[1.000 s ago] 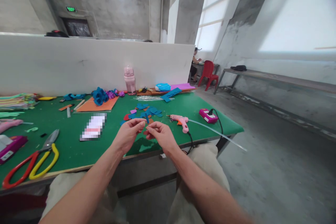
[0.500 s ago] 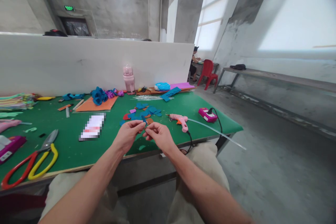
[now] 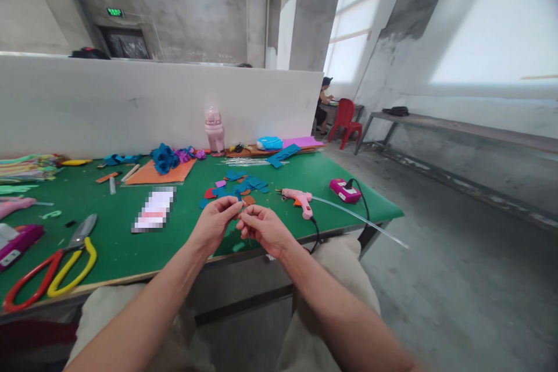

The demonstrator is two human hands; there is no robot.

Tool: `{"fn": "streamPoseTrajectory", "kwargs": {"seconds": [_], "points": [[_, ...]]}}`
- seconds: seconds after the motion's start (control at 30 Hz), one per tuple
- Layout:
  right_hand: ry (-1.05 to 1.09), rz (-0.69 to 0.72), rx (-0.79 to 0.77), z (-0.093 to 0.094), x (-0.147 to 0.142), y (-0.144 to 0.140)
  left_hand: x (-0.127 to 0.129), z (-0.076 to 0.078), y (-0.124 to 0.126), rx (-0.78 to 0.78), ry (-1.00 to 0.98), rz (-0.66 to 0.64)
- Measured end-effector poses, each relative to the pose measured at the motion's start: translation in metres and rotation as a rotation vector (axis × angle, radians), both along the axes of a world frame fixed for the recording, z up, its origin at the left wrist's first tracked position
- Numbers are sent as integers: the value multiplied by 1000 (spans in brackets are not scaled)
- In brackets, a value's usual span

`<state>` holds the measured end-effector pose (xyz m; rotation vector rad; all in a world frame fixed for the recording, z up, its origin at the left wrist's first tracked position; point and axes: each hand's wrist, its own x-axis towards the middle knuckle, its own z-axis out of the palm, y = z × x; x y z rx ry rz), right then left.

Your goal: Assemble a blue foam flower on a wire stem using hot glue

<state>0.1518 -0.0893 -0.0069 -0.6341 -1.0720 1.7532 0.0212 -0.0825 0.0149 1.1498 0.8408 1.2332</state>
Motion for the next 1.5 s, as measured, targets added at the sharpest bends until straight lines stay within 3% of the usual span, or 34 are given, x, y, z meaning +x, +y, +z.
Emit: {"fn": "streamPoseTrajectory", "kwargs": {"seconds": [0.2, 0.33, 0.53, 0.8, 1.07, 1.5], "points": [[16, 6, -24, -3, 0, 1, 4, -2, 0, 1, -15, 64], [-88, -61, 44, -2, 0, 2, 5, -3, 0, -20, -48, 75], [-154, -172, 59, 2, 3, 4, -3, 0, 4, -1, 19, -11], [-53, -18, -22, -3, 7, 5, -8, -5, 9, -30, 30, 93], [-27, 36, -38, -8, 5, 5, -4, -3, 4, -61, 25, -76], [-31, 85, -38, -8, 2, 2, -1, -3, 2, -110, -7, -14]]}}
